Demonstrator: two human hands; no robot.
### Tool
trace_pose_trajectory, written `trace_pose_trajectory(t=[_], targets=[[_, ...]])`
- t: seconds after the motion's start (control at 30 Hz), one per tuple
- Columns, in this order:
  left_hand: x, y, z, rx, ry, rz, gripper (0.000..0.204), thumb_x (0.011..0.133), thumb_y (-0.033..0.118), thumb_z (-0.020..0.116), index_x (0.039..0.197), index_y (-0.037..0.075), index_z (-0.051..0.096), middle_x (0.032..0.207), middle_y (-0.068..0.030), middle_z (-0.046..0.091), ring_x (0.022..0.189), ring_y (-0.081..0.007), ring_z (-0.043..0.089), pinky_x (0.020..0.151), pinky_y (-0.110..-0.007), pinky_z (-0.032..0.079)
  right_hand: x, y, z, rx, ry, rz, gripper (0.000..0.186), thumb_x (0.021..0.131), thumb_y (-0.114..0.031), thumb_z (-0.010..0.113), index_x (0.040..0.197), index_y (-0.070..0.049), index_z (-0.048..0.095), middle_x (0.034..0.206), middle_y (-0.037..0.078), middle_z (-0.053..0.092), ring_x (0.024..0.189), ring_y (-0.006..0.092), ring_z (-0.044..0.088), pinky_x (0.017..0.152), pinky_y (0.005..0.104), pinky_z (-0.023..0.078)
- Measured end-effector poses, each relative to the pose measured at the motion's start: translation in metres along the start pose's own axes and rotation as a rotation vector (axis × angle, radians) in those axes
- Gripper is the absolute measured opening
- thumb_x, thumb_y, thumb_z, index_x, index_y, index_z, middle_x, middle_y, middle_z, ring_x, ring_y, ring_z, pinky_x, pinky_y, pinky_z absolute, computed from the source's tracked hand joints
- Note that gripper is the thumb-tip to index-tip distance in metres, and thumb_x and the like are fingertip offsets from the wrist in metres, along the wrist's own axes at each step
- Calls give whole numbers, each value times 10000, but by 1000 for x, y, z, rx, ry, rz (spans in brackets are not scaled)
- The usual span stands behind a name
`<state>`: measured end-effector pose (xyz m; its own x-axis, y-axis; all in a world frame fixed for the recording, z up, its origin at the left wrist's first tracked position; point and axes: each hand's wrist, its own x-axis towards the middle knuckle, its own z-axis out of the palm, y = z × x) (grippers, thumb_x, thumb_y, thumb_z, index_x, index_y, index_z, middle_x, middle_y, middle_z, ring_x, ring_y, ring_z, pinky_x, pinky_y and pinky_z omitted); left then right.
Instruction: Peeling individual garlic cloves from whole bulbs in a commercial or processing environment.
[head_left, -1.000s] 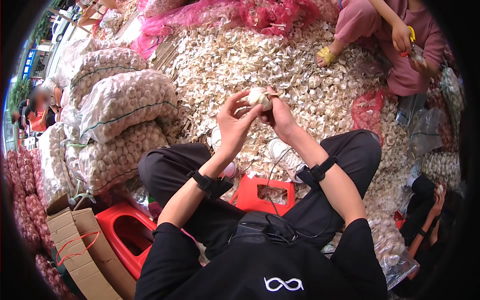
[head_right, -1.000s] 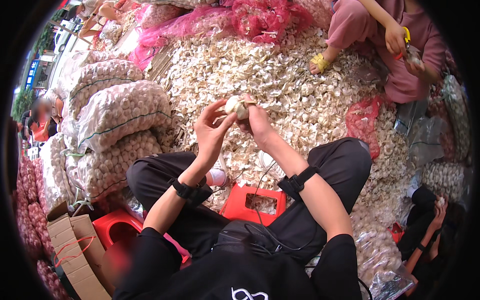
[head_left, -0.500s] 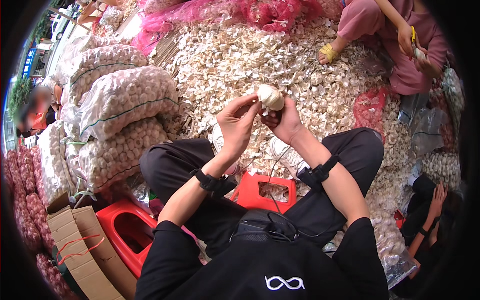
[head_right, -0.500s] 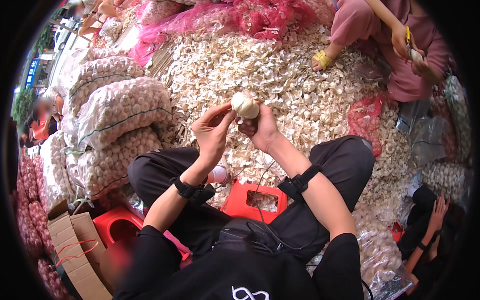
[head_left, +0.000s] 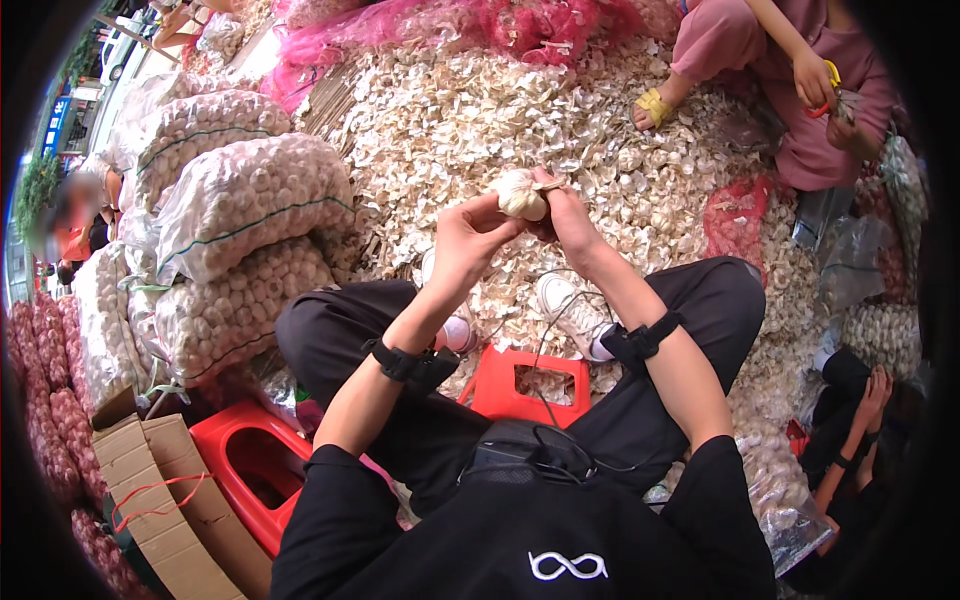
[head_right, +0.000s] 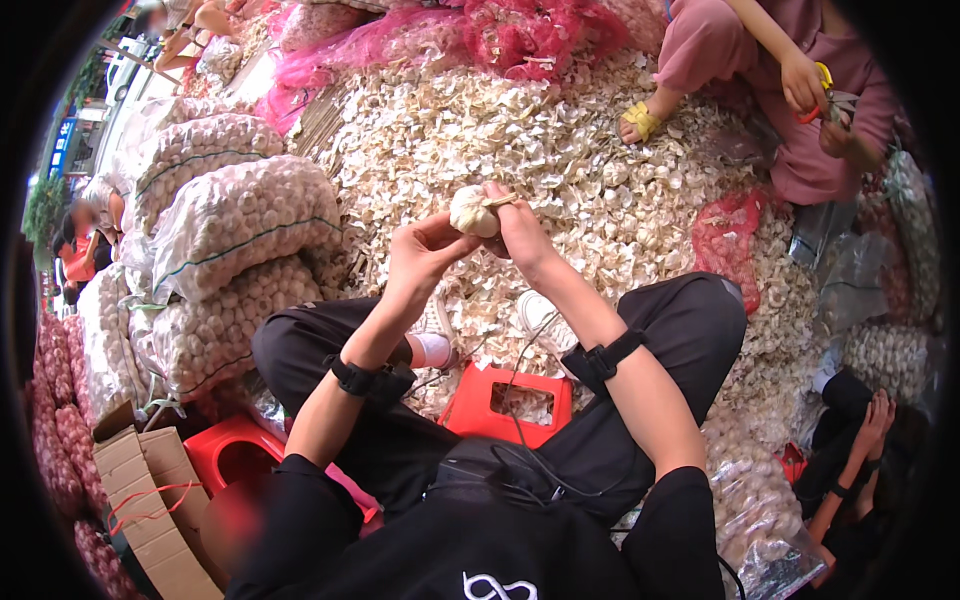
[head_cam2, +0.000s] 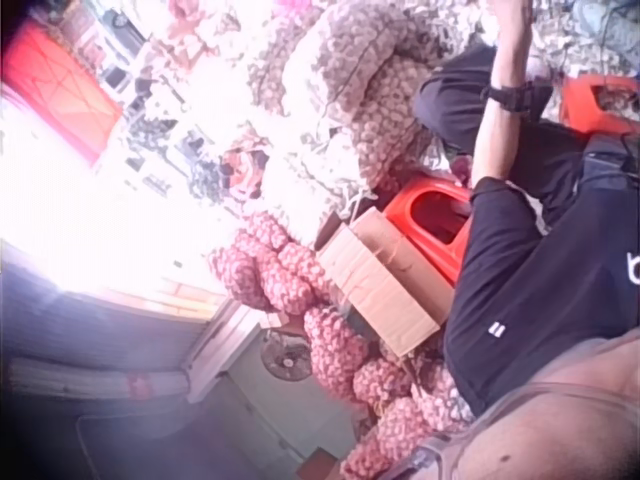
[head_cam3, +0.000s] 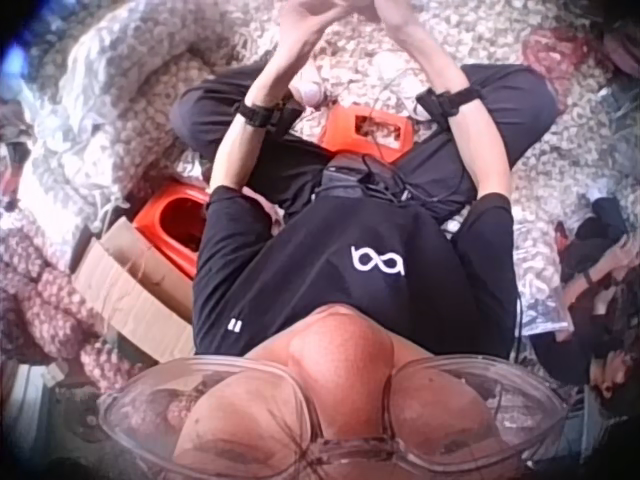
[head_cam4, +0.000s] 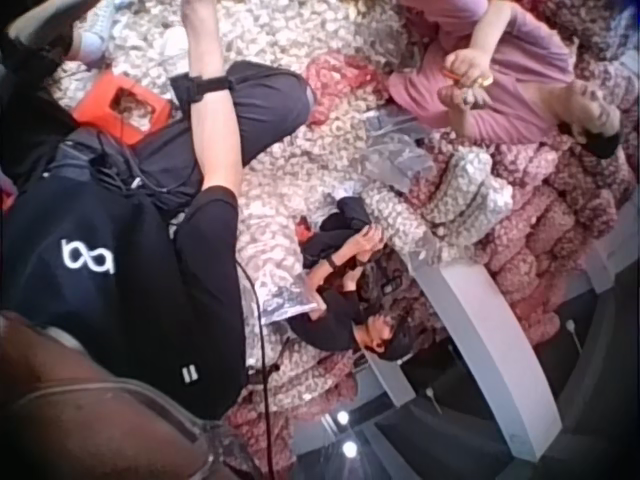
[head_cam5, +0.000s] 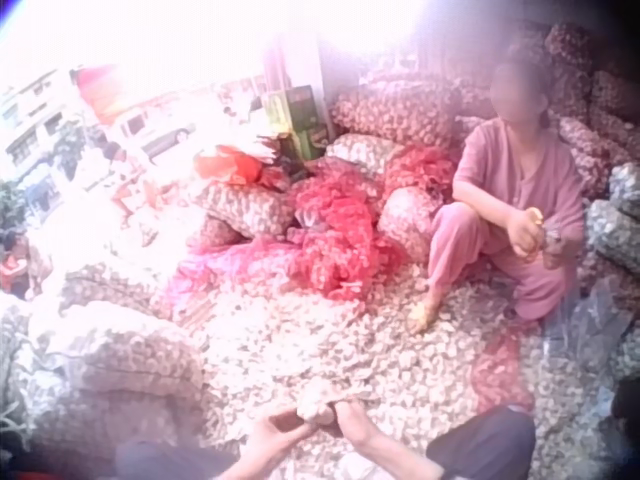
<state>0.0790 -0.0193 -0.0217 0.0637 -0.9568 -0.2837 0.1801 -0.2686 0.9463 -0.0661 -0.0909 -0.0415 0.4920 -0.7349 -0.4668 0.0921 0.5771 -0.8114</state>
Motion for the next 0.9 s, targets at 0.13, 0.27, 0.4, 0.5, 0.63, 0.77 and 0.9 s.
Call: trace_pose_trajectory(t=[0.13,0.27,0.4,0.5,0.63,0.77,0.9], targets=[[3,-7,-6,406,-17,-39,267,841,79,709,1078,-39,675,876,-51,704,763,-64,623,686,-217,500,5,7,-4,-123,-44,-134,451,1015,-371,372,895,-54,669,726,0,621,597,66,520,539,242,404],[-1,-13,-3,212,-4,-30,203,837,102,718,985,-36,706,833,-43,705,703,-58,609,627,-212,482,5,8,-1,39,-63,-100,408,1005,-317,393,896,-24,655,769,36,650,699,114,594,637,273,466],[-1,-19,-8,90,-6,-70,165,854,116,711,961,-10,714,833,-32,699,711,-64,608,617,-202,465,-2,-5,1,146,-106,89,361,986,-362,421,769,-128,589,559,-46,468,404,46,346,374,229,237],[12,-36,-7,589,97,-6,168,843,123,703,912,-31,703,750,-46,684,717,-97,629,658,-216,487,4,0,-32,421,-231,127,403,995,-423,380,824,-127,593,545,-62,473,389,46,345,368,235,279],[23,-66,-20,165,131,107,456,899,170,595,1318,29,482,1310,-122,522,1091,-208,583,831,-338,511,7,1,-4,114,-21,24,387,1000,-405,356,1056,-108,598,894,49,661,710,98,619,607,256,511],[7,-22,16,-113,63,-4,533,987,417,449,1366,44,427,1356,-110,482,1195,-221,526,866,-358,522,15,26,8,-115,-25,-13,274,997,-219,377,1198,-66,482,945,106,621,810,156,625,585,315,526],[5,-30,15,121,129,56,443,1011,334,452,1331,28,463,1275,-106,527,1122,-162,546,871,-284,485,7,22,18,-17,-63,-42,322,964,-208,415,1217,-22,483,1073,161,633,932,251,636,764,346,525]])
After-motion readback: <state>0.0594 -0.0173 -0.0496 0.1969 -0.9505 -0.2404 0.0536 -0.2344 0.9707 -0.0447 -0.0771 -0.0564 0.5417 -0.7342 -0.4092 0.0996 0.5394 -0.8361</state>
